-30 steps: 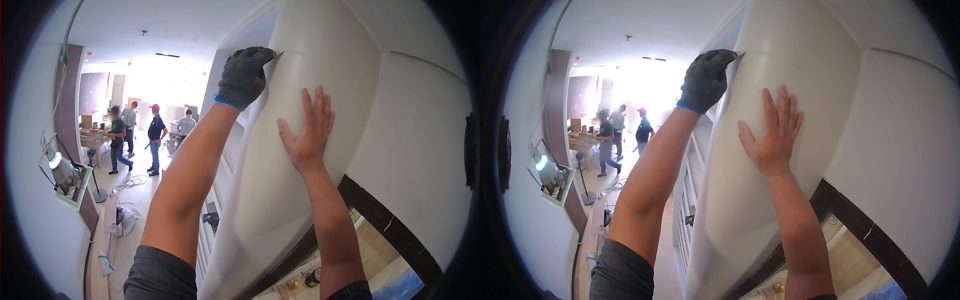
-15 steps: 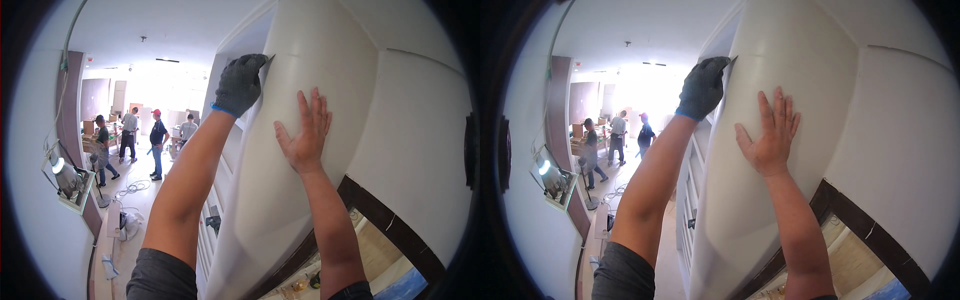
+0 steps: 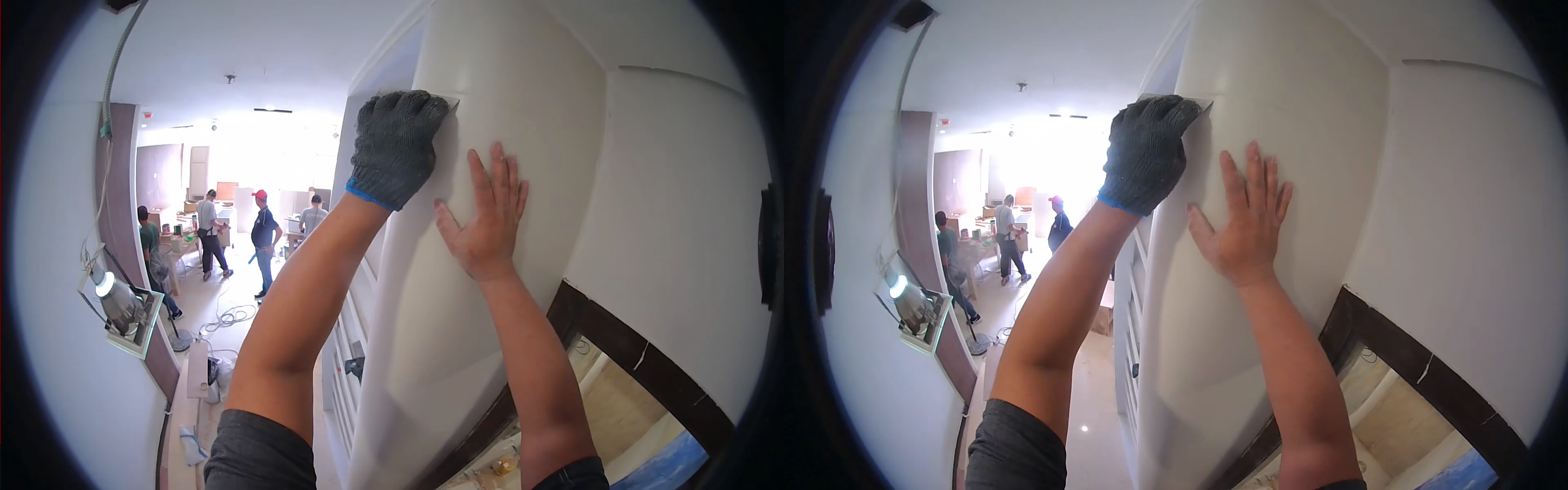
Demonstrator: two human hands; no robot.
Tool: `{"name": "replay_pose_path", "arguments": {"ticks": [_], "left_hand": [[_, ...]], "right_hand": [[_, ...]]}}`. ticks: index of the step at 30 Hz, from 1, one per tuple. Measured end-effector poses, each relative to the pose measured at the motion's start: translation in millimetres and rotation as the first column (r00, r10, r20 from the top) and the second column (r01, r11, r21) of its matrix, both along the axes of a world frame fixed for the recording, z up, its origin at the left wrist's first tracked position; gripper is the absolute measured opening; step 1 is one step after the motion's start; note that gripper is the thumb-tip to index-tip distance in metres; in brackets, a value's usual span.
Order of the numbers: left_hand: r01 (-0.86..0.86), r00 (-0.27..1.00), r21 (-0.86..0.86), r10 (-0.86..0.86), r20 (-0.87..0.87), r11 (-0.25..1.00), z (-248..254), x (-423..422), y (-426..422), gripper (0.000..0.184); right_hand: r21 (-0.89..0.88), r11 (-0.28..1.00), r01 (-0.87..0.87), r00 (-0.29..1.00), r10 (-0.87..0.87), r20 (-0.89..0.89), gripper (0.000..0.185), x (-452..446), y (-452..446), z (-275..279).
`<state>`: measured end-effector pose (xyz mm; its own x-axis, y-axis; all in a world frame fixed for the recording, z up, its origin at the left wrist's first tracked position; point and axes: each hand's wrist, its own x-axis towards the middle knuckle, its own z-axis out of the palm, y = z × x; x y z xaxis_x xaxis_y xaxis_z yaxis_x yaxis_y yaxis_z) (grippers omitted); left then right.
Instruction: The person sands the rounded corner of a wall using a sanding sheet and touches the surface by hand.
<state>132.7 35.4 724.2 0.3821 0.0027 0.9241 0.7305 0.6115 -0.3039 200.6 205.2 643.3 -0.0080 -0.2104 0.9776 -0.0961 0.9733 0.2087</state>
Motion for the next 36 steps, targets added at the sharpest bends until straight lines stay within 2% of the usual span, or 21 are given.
{"name": "replay_pose_path", "arguments": {"ticks": [5, 14, 17, 20, 23, 32, 36], "left_hand": [[0.064, 0.996, -0.038, -0.061, 0.058, 0.997, 0, -16, 4, 0.048], [0.092, 0.995, 0.016, -0.093, 0.02, 0.996, -2, -17, 2, 0.045], [0.119, 0.992, -0.006, -0.12, -0.043, 0.993, 6, -19, -1, 0.045], [0.069, 0.997, -0.001, -0.069, -0.043, 0.998, 1, -20, -1, 0.045], [0.09, 0.992, 0.012, -0.089, -0.085, 0.996, 6, -18, 1, 0.045], [0.043, 0.999, -0.046, -0.041, 0.031, 0.998, 4, -16, 0, 0.047], [0.049, 0.999, -0.036, -0.048, 0.004, 0.998, 6, -19, 1, 0.046]], "right_hand": [[-0.003, 1.0, 0.006, 1.0, -0.006, 0.003, 0.093, -2, 1, -2], [-0.011, 1.0, 0.001, 1.0, -0.001, 0.005, 0.092, -1, 0, -1], [-0.005, 1.0, 0.0, 1.0, 0.0, 0.0, 0.092, -1, 0, -2], [-0.002, 1.0, 0.004, 1.0, -0.004, -0.004, 0.092, -1, 0, -1], [-0.001, 1.0, -0.006, 1.0, 0.006, -0.001, 0.092, -1, 1, -3], [-0.012, 1.0, 0.01, 1.0, -0.01, 0.012, 0.093, 0, -1, -2], [-0.014, 1.0, 0.012, 0.999, -0.012, 0.031, 0.092, 1, -2, -3]]}}
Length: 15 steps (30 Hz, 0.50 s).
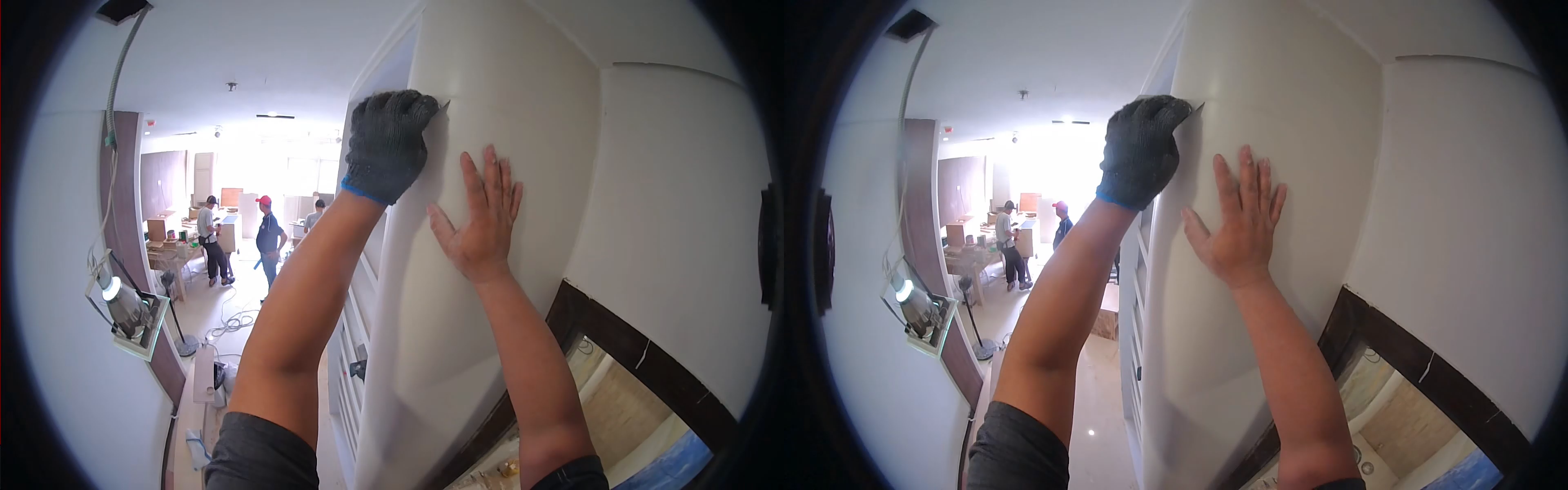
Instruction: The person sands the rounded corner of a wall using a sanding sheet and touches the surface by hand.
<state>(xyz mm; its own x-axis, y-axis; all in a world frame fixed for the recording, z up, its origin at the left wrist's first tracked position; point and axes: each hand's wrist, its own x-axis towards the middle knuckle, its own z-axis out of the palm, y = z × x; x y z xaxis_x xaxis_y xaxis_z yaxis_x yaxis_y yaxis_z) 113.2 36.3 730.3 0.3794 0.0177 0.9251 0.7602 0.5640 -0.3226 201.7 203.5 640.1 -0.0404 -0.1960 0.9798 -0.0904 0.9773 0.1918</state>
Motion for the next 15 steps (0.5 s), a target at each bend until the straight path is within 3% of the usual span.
{"name": "replay_pose_path", "arguments": {"ticks": [15], "left_hand": [[0.004, 0.998, 0.016, -0.003, -0.064, 1.0, 3.4, -1.3, -0.7, 0.043]], "right_hand": [[0.017, 1.0, 0.0, 0.999, 0.001, -0.039, 0.094, -3.1, 2.4, -0.4]]}}
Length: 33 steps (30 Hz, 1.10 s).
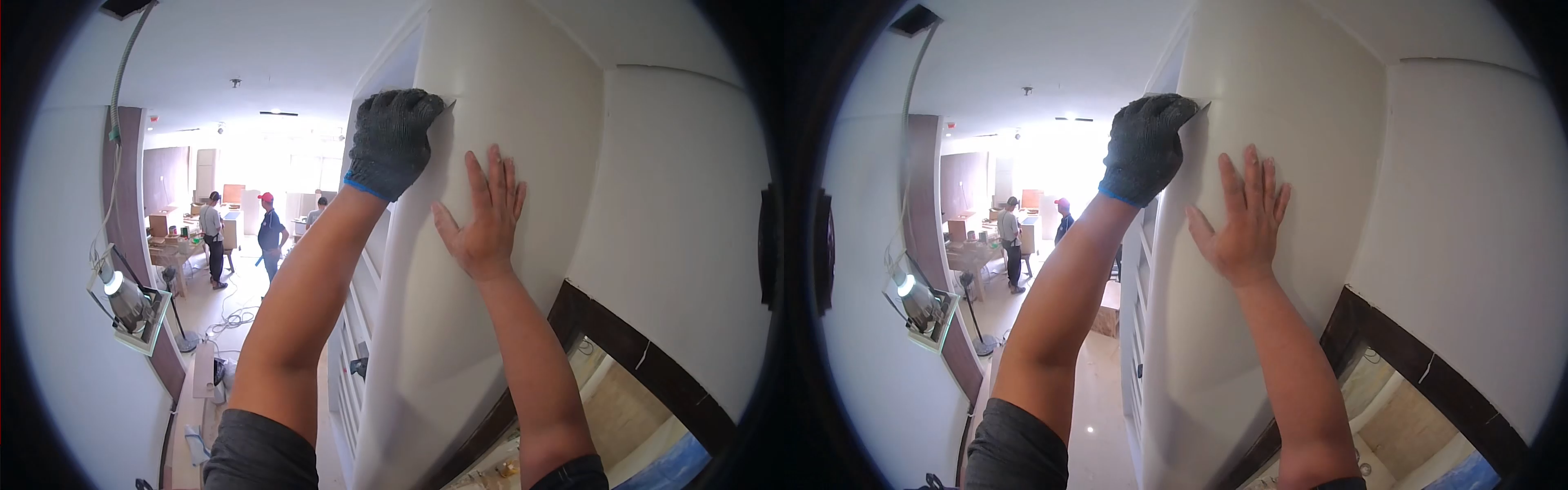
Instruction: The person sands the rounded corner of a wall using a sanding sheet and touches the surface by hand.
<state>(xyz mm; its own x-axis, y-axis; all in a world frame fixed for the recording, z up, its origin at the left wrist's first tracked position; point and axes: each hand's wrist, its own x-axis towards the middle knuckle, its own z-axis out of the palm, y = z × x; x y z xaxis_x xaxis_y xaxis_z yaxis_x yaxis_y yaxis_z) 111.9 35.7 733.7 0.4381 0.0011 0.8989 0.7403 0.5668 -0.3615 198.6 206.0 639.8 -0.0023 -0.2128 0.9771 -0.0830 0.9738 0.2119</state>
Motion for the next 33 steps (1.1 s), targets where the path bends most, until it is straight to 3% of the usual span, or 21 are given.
{"name": "replay_pose_path", "arguments": {"ticks": [5, 9, 11, 14, 15, 16, 17, 18, 19, 21, 22, 24, 26, 27, 28, 29, 30, 31, 33], "left_hand": [[0.025, 1.0, 0.041, -0.024, -0.02, 0.999, -1, 12, 1, 0.041], [0.043, 0.996, 0.043, -0.046, 0.078, 0.998, -14, 16, -9, 0.036], [0.097, 0.984, 0.114, -0.112, 0.138, 0.989, -49, 16, -16, 0.033], [0.207, 0.926, 0.119, -0.234, 0.296, 0.971, -148, 23, -24, 0.028], [0.374, 0.832, 0.148, -0.402, 0.381, 0.915, -199, 17, -17, 0.028], [0.419, 0.761, 0.171, -0.447, 0.47, 0.892, -238, 40, -22, 0.025], [0.347, 0.653, 0.176, -0.372, 0.659, 0.921, -293, 43, -13, 0.016], [0.404, 0.592, 0.198, -0.42, 0.688, 0.893, -325, 61, -19, 0.01], [0.339, 0.459, 0.203, -0.35, 0.817, 0.919, -350, 90, -33, 0.006], [0.333, 0.46, 0.2, -0.344, 0.819, 0.922, -441, 97, -30, 0.007], [0.354, 0.276, 0.151, -0.257, 0.926, 0.923, -481, 110, -46, 0.005], [0.366, 0.127, 0.152, -0.211, 0.969, 0.918, -566, 123, -58, 0.013], [0.288, -0.111, 0.062, -0.031, 0.993, 0.956, -591, 164, -103, 0.018], [0.257, -0.154, 0.14, -0.103, 0.983, 0.956, -621, 176, -119, 0.021], [0.174, -0.171, 0.163, -0.134, 0.976, 0.971, -666, 181, -126, 0.024], [0.072, -0.266, 0.243, -0.216, 0.939, 0.967, -663, 204, -146, 0.025], [0.035, -0.37, 0.184, -0.159, 0.915, 0.982, -676, 211, -160, 0.025], [-0.11, -0.236, 0.164, -0.186, 0.954, 0.98, -724, 222, -169, 0.027], [0.065, -0.275, -0.239, 0.248, 0.929, 0.969, -727, 234, -201, 0.018]], "right_hand": [[0.0, 1.0, -0.02, 1.0, 0.02, -0.006, 0.094, -1, 0, 0], [0.018, 1.0, 0.007, 1.0, -0.006, -0.03, 0.097, -5, 5, 2], [0.026, 0.999, 0.024, 0.999, -0.023, -0.041, 0.099, -8, 8, 2], [0.074, 0.991, 0.113, 0.992, -0.109, -0.059, 0.104, -11, 15, 14], [0.094, 0.983, 0.159, 0.987, -0.154, -0.053, 0.104, -9, 17, 26], [0.121, 0.957, 0.263, 0.956, -0.242, -0.165, 0.104, -30, 36, 43], [0.126, 0.937, 0.326, 0.937, -0.302, -0.175, 0.101, -44, 49, 70], [0.119, 0.92, 0.373, 0.924, -0.356, -0.143, 0.102, -57, 40, 87], [0.079, 0.892, 0.445, 0.895, -0.441, -0.07, 0.103, -53, 13, 97], [0.012, 0.766, 0.642, 0.762, -0.64, 0.098, 0.105, -22, -46, 106], [0.028, 0.716, 0.698, 0.706, -0.694, 0.145, 0.106, -14, -69, 107], [0.121, 0.632, 0.766, 0.617, -0.775, 0.137, 0.106, -18, -91, 113], [0.405, 0.509, 0.759, 0.477, -0.859, 0.187, 0.102, -32, -90, 134], [0.533, 0.419, 0.735, 0.383, -0.905, 0.184, 0.1, -39, -89, 137], [0.474, 0.528, 0.705, 0.51, -0.841, 0.177, 0.1, -43, -92, 130], [0.399, 0.613, 0.682, 0.607, -0.779, 0.16, 0.1, -48, -86, 129], [0.324, 0.713, 0.621, 0.717, -0.685, 0.132, 0.097, -49, -75, 126], [0.289, 0.786, 0.546, 0.805, -0.588, 0.08, 0.095, -52, -67, 119], [0.283, 0.862, 0.421, 0.898, -0.44, 0.003, 0.09, -58, -54, 104]]}}
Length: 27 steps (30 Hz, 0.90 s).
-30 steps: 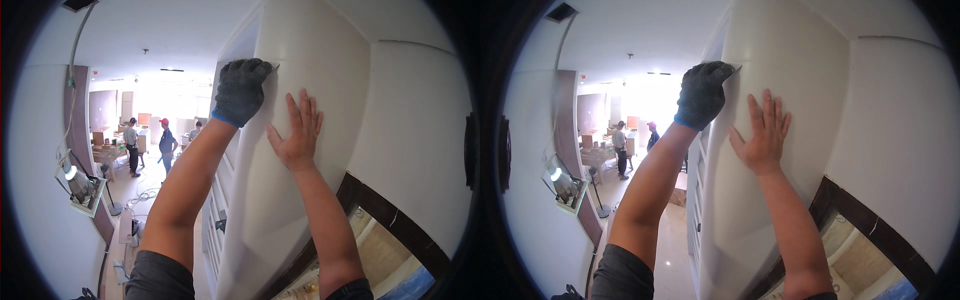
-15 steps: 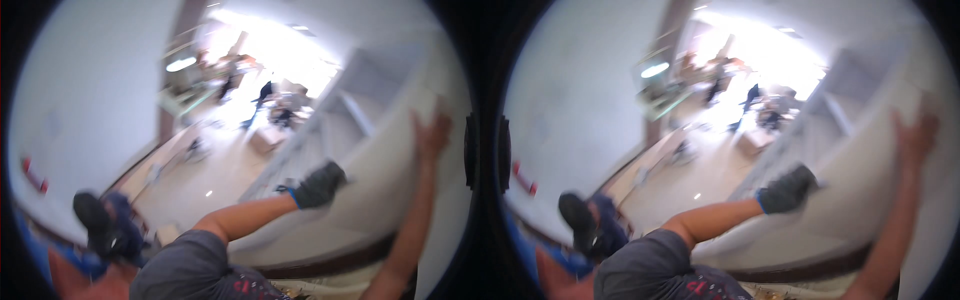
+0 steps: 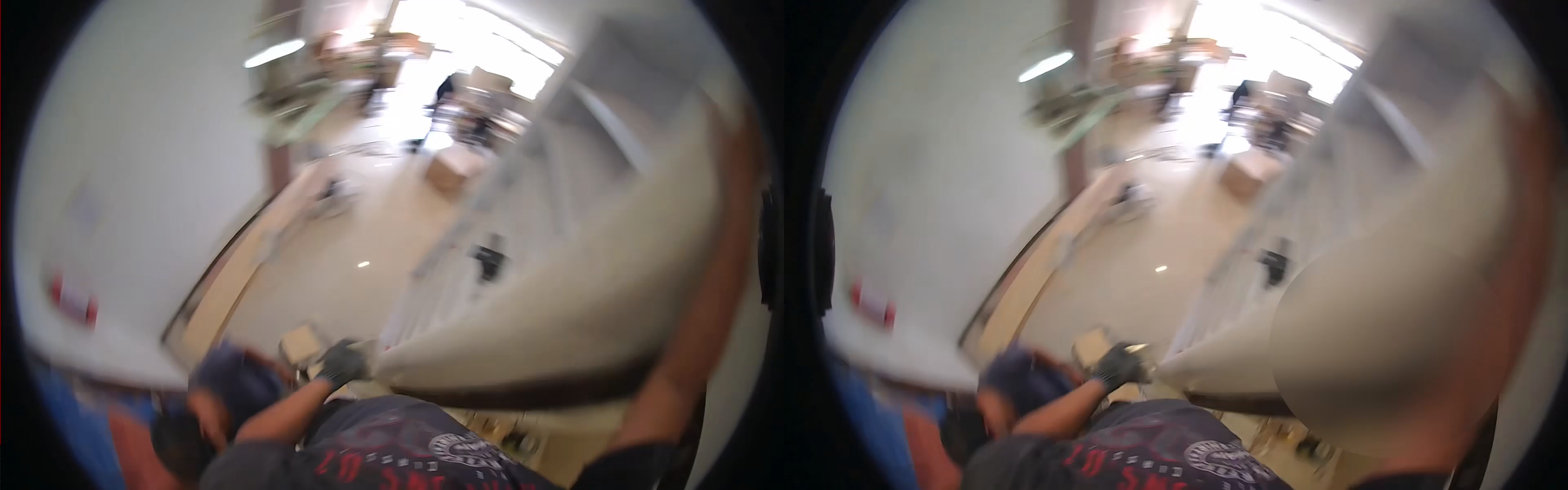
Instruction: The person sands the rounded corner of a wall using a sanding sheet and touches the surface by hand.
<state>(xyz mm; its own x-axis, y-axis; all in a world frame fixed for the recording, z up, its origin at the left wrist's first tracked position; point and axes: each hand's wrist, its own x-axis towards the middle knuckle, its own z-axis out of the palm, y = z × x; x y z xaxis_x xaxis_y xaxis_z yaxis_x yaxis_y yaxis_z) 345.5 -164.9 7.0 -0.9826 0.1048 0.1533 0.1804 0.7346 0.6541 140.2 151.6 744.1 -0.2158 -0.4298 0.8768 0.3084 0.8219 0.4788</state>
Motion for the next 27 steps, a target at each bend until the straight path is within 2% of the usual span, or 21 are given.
{"name": "replay_pose_path", "arguments": {"ticks": [1, 2, 3, 4, 6, 8, 9, 10, 11, 12, 13, 14, 15, 17, 18, 21, 22, 23, 24, 25, 27], "left_hand": [[0.094, 0.995, -0.185, -0.096, 0.001, 0.978, 3, 4, -15, 0.015], [0.08, 0.972, -0.246, -0.13, -0.195, 0.966, -52, 6, -33, 0.017], [-0.023, 1.0, 0.131, 0.025, -0.014, 0.991, -66, 4, -34, 0.018], [-0.215, 0.976, 0.492, 0.161, 0.149, 0.844, -79, 5, -35, 0.02], [0.057, 0.996, 0.211, -0.041, -0.081, 0.976, -51, -18, -53, 0.023], [0.333, 0.856, -0.335, -0.431, -0.286, 0.881, 36, -60, -52, 0.031], [0.183, 0.981, 0.32, -0.152, -0.119, 0.93, 80, -76, -29, 0.036], [-0.155, 0.976, 0.785, -0.033, 0.217, 0.599, 133, -101, 12, 0.043], [-0.212, 0.942, 0.869, -0.145, 0.304, 0.446, 177, -119, 17, 0.038], [-0.043, 0.978, 0.859, -0.154, 0.14, 0.51, 201, -142, 18, 0.04], [0.112, 0.991, 0.881, -0.114, -0.066, 0.46, 212, -167, 25, 0.038], [0.232, 0.973, 0.782, -0.144, -0.182, 0.579, 246, -184, 32, 0.036], [0.427, 0.845, 0.399, -0.201, -0.495, 0.811, 253, -223, 17, 0.033], [0.632, 0.733, 0.517, -0.23, -0.64, 0.578, 337, -228, 41, 0.032], [0.658, 0.627, 0.355, -0.222, -0.747, 0.664, 372, -223, 56, 0.03], [0.274, 0.235, -0.243, -0.31, -0.921, 0.93, 488, -177, 90, 0.028], [0.434, 0.236, -0.134, -0.256, -0.938, 0.891, 510, -185, 92, 0.03], [0.203, 0.056, -0.357, -0.374, -0.926, 0.912, 552, -160, 101, 0.032], [0.146, -0.035, -0.36, -0.359, -0.933, 0.921, 590, -156, 124, 0.038], [0.263, 0.011, -0.21, -0.221, -0.975, 0.942, 612, -165, 144, 0.045], [0.169, 0.007, -0.251, -0.256, -0.967, 0.953, 662, -162, 164, 0.05]], "right_hand": [[0.002, 1.0, -0.031, 0.999, 0.032, -0.012, 0.087, 4, 4, -8], [0.0, 0.999, -0.049, 0.999, 0.049, -0.02, 0.084, 13, -4, -13], [-0.016, 0.997, -0.075, 0.997, 0.075, -0.023, 0.082, 25, -11, -17], [-0.039, 0.994, -0.106, 0.994, 0.106, -0.023, 0.079, 34, -18, -25], [-0.082, 0.989, -0.122, 0.993, 0.122, -0.009, 0.074, 57, -15, -36], [-0.154, 0.98, -0.125, 0.99, 0.134, 0.048, 0.078, 71, -9, -47], [-0.181, 0.975, -0.128, 0.987, 0.142, 0.07, 0.08, 82, -10, -52], [-0.214, 0.969, -0.122, 0.984, 0.146, 0.099, 0.082, 73, 9, -53], [-0.255, 0.963, -0.091, 0.985, 0.125, 0.122, 0.085, 74, 19, -61], [-0.236, 0.901, -0.364, 0.929, 0.333, -0.161, 0.087, 16, 24, -72], [-0.289, 0.878, -0.382, 0.924, 0.356, -0.14, 0.087, 31, 31, -86], [-0.334, 0.827, -0.452, 0.892, 0.418, -0.171, 0.09, 27, 35, -101], [-0.385, 0.773, -0.505, 0.863, 0.457, -0.215, 0.096, 21, 33, -114], [-0.428, 0.707, -0.563, 0.825, 0.509, -0.246, 0.103, 17, 26, -145], [-0.492, 0.686, -0.536, 0.838, 0.506, -0.207, 0.106, 31, 34, -160], [-0.596, 0.552, -0.583, 0.739, 0.665, -0.108, 0.119, 49, 46, -199], [-0.605, 0.577, -0.548, 0.766, 0.637, -0.086, 0.12, 52, 46, -213], [-0.585, 0.623, -0.52, 0.789, 0.612, -0.05, 0.12, 60, 47, -218], [-0.585, 0.683, -0.438, 0.844, 0.537, -0.004, 0.123, 68, 65, -214], [-0.563, 0.684, -0.464, 0.85, 0.523, -0.065, 0.118, 66, 74, -216], [-0.532, 0.714, -0.454, 0.867, 0.492, -0.078, 0.121, 71, 88, -216]]}}
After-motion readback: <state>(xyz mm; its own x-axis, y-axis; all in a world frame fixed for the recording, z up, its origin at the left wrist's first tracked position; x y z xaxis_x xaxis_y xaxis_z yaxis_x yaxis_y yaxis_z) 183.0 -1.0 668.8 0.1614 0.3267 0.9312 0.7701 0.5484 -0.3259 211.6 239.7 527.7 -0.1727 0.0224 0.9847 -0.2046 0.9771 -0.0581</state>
